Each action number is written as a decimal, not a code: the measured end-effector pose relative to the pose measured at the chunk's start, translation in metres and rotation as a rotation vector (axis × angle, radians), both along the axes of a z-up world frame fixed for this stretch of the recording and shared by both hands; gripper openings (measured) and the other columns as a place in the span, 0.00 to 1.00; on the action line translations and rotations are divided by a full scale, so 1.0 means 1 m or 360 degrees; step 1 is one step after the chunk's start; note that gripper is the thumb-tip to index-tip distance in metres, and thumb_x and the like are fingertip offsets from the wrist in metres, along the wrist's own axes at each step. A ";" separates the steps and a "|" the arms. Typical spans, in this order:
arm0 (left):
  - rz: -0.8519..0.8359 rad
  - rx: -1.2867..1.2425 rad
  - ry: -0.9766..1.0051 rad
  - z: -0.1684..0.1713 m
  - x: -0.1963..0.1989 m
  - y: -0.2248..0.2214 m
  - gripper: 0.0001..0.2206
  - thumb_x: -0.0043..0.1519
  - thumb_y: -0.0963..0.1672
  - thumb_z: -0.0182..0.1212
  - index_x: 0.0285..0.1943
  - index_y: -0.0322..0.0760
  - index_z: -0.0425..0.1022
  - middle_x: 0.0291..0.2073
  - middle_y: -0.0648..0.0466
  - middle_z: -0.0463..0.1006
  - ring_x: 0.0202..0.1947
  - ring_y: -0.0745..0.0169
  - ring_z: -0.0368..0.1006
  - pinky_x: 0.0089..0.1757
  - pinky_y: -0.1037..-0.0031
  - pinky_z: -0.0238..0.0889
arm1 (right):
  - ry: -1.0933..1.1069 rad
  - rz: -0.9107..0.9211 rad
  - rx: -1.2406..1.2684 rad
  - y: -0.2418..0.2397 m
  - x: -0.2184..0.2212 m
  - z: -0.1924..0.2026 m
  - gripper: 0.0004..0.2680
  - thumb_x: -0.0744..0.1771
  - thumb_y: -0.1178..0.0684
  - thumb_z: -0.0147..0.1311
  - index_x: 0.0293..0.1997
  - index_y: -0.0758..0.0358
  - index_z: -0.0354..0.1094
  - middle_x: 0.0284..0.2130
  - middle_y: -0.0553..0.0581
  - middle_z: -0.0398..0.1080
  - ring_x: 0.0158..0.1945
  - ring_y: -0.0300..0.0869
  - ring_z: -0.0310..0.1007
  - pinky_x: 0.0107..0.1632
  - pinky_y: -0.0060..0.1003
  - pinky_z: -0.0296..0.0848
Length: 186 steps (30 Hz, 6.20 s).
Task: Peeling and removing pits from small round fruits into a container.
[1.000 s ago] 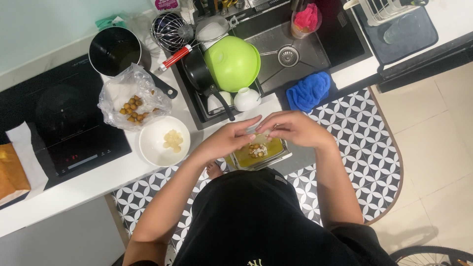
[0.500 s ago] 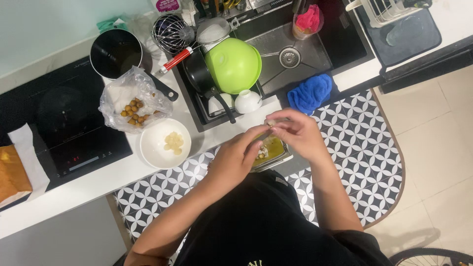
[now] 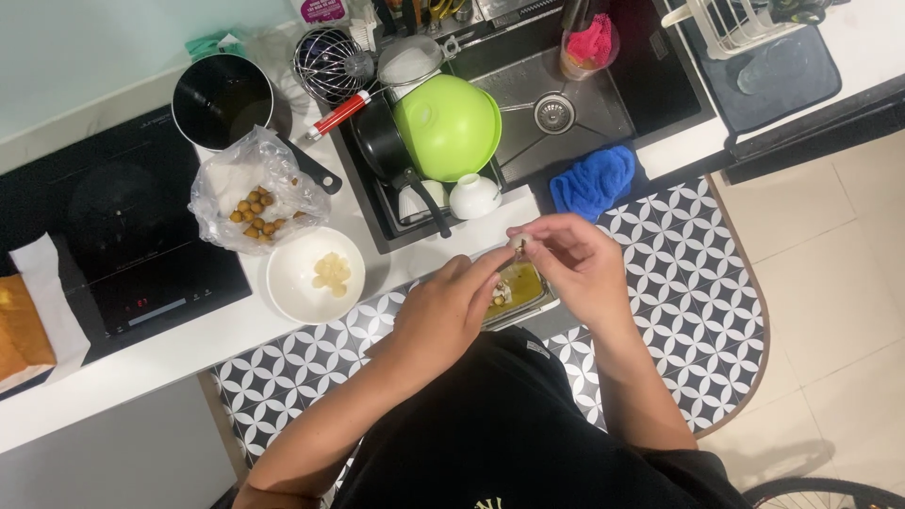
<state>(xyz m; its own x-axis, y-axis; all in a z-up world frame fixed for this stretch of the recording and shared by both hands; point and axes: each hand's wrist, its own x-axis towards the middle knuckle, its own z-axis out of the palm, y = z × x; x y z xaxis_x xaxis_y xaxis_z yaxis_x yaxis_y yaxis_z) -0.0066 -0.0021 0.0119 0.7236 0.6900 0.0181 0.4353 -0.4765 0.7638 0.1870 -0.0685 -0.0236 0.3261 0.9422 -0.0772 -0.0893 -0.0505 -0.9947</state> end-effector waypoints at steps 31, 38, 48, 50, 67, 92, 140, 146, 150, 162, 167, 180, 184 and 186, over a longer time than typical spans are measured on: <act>0.0108 -0.0109 -0.0126 -0.006 0.002 -0.007 0.24 0.70 0.43 0.51 0.77 0.48 0.59 0.40 0.45 0.78 0.40 0.43 0.77 0.40 0.58 0.68 | -0.0716 -0.0226 0.0255 -0.007 -0.038 0.012 0.11 0.67 0.67 0.58 0.56 0.71 0.69 0.54 0.60 0.73 0.53 0.40 0.78 0.56 0.33 0.80; 0.0119 0.0041 0.0114 -0.017 0.006 -0.011 0.25 0.69 0.43 0.53 0.77 0.46 0.57 0.36 0.44 0.75 0.31 0.43 0.76 0.32 0.58 0.69 | -0.0755 -0.0178 0.0211 -0.006 -0.042 0.004 0.11 0.67 0.67 0.58 0.54 0.72 0.69 0.52 0.60 0.72 0.53 0.40 0.78 0.55 0.33 0.80; -0.0040 0.0441 0.0207 -0.043 0.007 -0.015 0.30 0.65 0.42 0.57 0.79 0.48 0.55 0.35 0.44 0.73 0.26 0.44 0.75 0.29 0.59 0.70 | -0.0008 -0.0108 -0.0180 -0.006 -0.012 -0.029 0.06 0.69 0.60 0.54 0.50 0.70 0.69 0.42 0.56 0.74 0.45 0.39 0.79 0.48 0.33 0.80; -0.0055 0.0407 0.0219 -0.047 0.008 -0.014 0.30 0.66 0.42 0.57 0.79 0.49 0.55 0.35 0.43 0.73 0.26 0.44 0.76 0.30 0.59 0.70 | 0.0128 -0.0055 -0.0121 -0.010 -0.006 -0.045 0.06 0.70 0.60 0.54 0.50 0.70 0.68 0.43 0.56 0.73 0.46 0.39 0.78 0.50 0.34 0.81; -0.0281 -0.0335 0.0329 -0.228 -0.009 -0.008 0.23 0.68 0.48 0.54 0.72 0.39 0.62 0.43 0.37 0.82 0.44 0.38 0.78 0.45 0.54 0.69 | -0.0421 -0.0271 -0.0476 -0.007 0.024 -0.100 0.07 0.68 0.59 0.59 0.50 0.69 0.70 0.37 0.58 0.76 0.37 0.40 0.78 0.40 0.31 0.76; 0.1931 -0.0635 -0.0400 -0.090 -0.224 -0.014 0.17 0.68 0.44 0.54 0.65 0.34 0.70 0.24 0.54 0.71 0.23 0.71 0.63 0.29 0.75 0.60 | -0.1870 0.0842 0.0453 0.274 -0.223 -0.267 0.11 0.65 0.62 0.52 0.54 0.65 0.66 0.50 0.64 0.71 0.55 0.56 0.69 0.56 0.46 0.70; -0.0027 -0.0550 -0.0719 0.010 -0.027 0.015 0.20 0.69 0.40 0.58 0.71 0.40 0.69 0.53 0.44 0.82 0.50 0.57 0.80 0.50 0.73 0.70 | -0.0158 -0.0079 0.0436 0.001 -0.030 0.005 0.10 0.65 0.70 0.60 0.49 0.75 0.69 0.51 0.65 0.71 0.53 0.48 0.77 0.56 0.38 0.80; -0.0120 -0.0732 -0.0601 0.020 -0.015 0.014 0.20 0.69 0.41 0.54 0.72 0.40 0.68 0.62 0.43 0.77 0.63 0.54 0.76 0.57 0.72 0.66 | -0.0595 -0.0120 0.0627 -0.007 -0.018 0.011 0.09 0.64 0.70 0.62 0.46 0.76 0.70 0.48 0.65 0.70 0.54 0.49 0.77 0.57 0.37 0.80; -0.0134 -0.0719 -0.0554 0.014 -0.009 0.010 0.19 0.69 0.41 0.54 0.71 0.39 0.69 0.61 0.42 0.78 0.62 0.53 0.75 0.57 0.71 0.66 | -0.0664 -0.0086 0.0575 -0.011 -0.012 0.016 0.09 0.63 0.70 0.63 0.46 0.77 0.70 0.47 0.65 0.71 0.53 0.50 0.78 0.55 0.37 0.80; -0.0060 -0.0801 -0.0675 0.000 0.004 -0.002 0.17 0.70 0.41 0.53 0.68 0.36 0.71 0.60 0.45 0.80 0.60 0.61 0.76 0.57 0.73 0.66 | -0.1359 -0.0185 0.0603 -0.015 -0.006 0.022 0.08 0.62 0.68 0.67 0.40 0.73 0.70 0.43 0.63 0.75 0.47 0.46 0.80 0.49 0.32 0.81; -0.0011 -0.0792 -0.0606 -0.003 0.008 -0.005 0.17 0.69 0.41 0.55 0.67 0.38 0.73 0.56 0.46 0.82 0.54 0.64 0.79 0.53 0.75 0.69 | -0.1183 -0.0135 0.0560 -0.014 -0.005 0.025 0.08 0.62 0.68 0.66 0.40 0.72 0.70 0.43 0.61 0.75 0.48 0.46 0.80 0.49 0.32 0.81; 0.0174 -0.0724 -0.0488 -0.012 0.018 -0.014 0.18 0.70 0.42 0.56 0.69 0.43 0.74 0.28 0.47 0.75 0.28 0.67 0.66 0.36 0.76 0.66 | -0.1229 -0.0421 0.0505 -0.016 -0.021 0.012 0.09 0.63 0.67 0.68 0.40 0.73 0.69 0.44 0.63 0.74 0.47 0.44 0.78 0.48 0.31 0.78; 0.0186 -0.0623 -0.0645 -0.009 0.018 -0.020 0.17 0.70 0.41 0.55 0.68 0.44 0.74 0.32 0.47 0.77 0.30 0.67 0.69 0.38 0.74 0.67 | -0.0962 -0.0567 0.0476 -0.023 -0.034 -0.008 0.08 0.64 0.68 0.65 0.40 0.74 0.67 0.46 0.64 0.71 0.49 0.44 0.79 0.50 0.31 0.80; 0.0157 -0.0556 -0.0752 -0.008 0.018 -0.021 0.16 0.72 0.41 0.54 0.69 0.40 0.72 0.36 0.48 0.78 0.34 0.68 0.71 0.41 0.76 0.68 | -0.0850 -0.0678 0.0533 -0.025 -0.039 -0.019 0.08 0.65 0.69 0.64 0.40 0.74 0.66 0.47 0.63 0.69 0.50 0.45 0.78 0.51 0.32 0.80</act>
